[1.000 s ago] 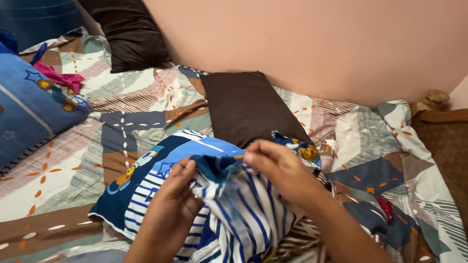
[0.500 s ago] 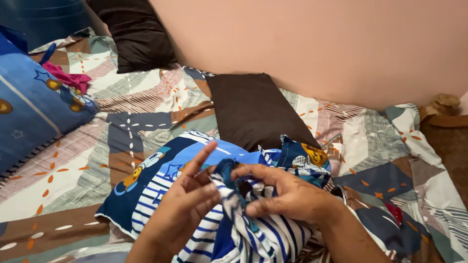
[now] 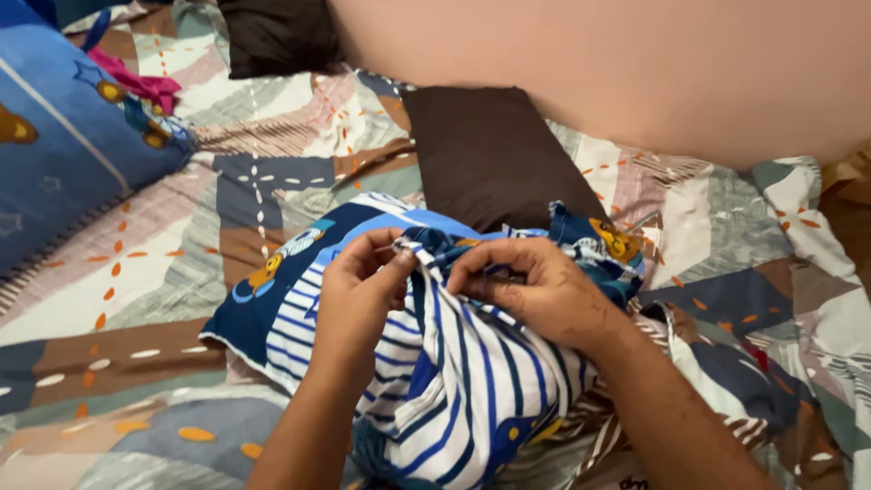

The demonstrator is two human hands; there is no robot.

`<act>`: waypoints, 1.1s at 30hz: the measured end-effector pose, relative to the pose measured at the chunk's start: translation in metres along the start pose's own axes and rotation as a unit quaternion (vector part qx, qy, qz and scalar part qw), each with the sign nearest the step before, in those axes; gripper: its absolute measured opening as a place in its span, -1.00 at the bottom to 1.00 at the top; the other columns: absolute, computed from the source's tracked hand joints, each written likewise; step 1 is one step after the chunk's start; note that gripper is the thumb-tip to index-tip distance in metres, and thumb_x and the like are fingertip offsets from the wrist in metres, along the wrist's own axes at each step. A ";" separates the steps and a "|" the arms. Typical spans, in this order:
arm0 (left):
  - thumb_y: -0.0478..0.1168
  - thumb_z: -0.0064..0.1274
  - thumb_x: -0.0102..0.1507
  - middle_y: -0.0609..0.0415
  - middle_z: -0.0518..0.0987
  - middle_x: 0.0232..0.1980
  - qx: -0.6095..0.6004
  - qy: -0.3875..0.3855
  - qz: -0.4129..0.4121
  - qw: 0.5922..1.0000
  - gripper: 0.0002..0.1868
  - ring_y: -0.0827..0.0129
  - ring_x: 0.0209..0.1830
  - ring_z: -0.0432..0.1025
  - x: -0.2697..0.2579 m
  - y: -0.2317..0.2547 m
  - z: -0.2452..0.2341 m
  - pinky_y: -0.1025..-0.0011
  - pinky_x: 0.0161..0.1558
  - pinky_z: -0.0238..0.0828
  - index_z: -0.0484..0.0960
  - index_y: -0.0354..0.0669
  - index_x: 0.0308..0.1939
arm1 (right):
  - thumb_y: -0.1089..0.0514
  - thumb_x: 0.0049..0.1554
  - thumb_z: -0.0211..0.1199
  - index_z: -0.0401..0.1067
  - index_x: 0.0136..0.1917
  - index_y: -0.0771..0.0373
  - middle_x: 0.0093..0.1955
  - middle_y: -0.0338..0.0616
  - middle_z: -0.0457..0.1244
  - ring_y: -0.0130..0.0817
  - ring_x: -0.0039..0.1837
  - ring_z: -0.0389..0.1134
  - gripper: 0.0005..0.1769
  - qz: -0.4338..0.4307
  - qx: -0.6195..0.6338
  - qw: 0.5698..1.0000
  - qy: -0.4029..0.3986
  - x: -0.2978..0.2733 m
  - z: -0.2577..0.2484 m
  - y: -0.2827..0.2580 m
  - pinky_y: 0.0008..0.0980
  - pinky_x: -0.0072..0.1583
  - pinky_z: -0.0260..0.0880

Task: The person inserts a pink floral pillow into a blue teddy bear pillowcase while lying on a bed. They align the corners, push the pillow inside, and tie the pillowcase strings to secure it.

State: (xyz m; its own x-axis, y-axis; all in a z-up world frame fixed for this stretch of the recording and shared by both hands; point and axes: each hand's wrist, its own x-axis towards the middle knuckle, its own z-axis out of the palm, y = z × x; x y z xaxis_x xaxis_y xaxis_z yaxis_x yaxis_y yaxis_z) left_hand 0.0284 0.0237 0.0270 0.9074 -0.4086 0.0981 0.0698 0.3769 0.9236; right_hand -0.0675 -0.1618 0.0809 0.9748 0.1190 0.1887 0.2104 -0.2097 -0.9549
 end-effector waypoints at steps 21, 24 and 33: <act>-0.33 0.13 0.12 0.20 0.58 -0.39 0.092 -0.042 -0.116 0.988 -0.83 0.55 -0.43 0.36 -0.001 -0.017 -0.003 0.55 -0.30 0.26 0.73 -0.22 -0.22 | 0.33 0.15 0.20 0.50 0.24 0.37 0.04 -0.11 0.43 -0.44 -0.07 0.41 -0.63 0.114 0.185 0.939 0.267 0.016 -0.011 0.020 -0.44 0.04 0.47; -0.30 0.07 0.13 0.21 0.57 -0.37 0.042 -0.014 -0.147 0.988 -0.84 0.52 -0.38 0.38 -0.001 -0.023 -0.007 0.47 -0.23 0.29 0.67 -0.15 -0.23 | 0.38 0.13 0.15 0.43 0.33 0.35 0.15 -0.08 0.41 -0.42 0.01 0.43 -0.52 0.112 0.237 0.932 0.252 0.015 -0.014 0.023 -0.42 0.08 0.48; -0.11 0.06 0.19 0.16 0.60 -0.32 -0.121 -0.076 -0.238 0.961 -0.76 0.46 -0.33 0.44 -0.012 -0.005 -0.012 0.44 -0.17 0.35 0.64 -0.16 -0.17 | 0.40 0.14 0.16 0.43 0.30 0.36 0.06 -0.06 0.36 -0.38 -0.09 0.37 -0.57 0.020 0.185 0.941 0.284 -0.011 -0.009 0.020 -0.44 -0.06 0.41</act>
State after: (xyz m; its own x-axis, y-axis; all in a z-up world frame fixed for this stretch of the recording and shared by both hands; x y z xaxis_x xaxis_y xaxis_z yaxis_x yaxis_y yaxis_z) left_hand 0.0225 0.0366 0.0168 0.6794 -0.6923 -0.2431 0.5726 0.2930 0.7657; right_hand -0.0732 -0.1756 0.0617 0.8861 -0.4411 0.1424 0.2349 0.1625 -0.9583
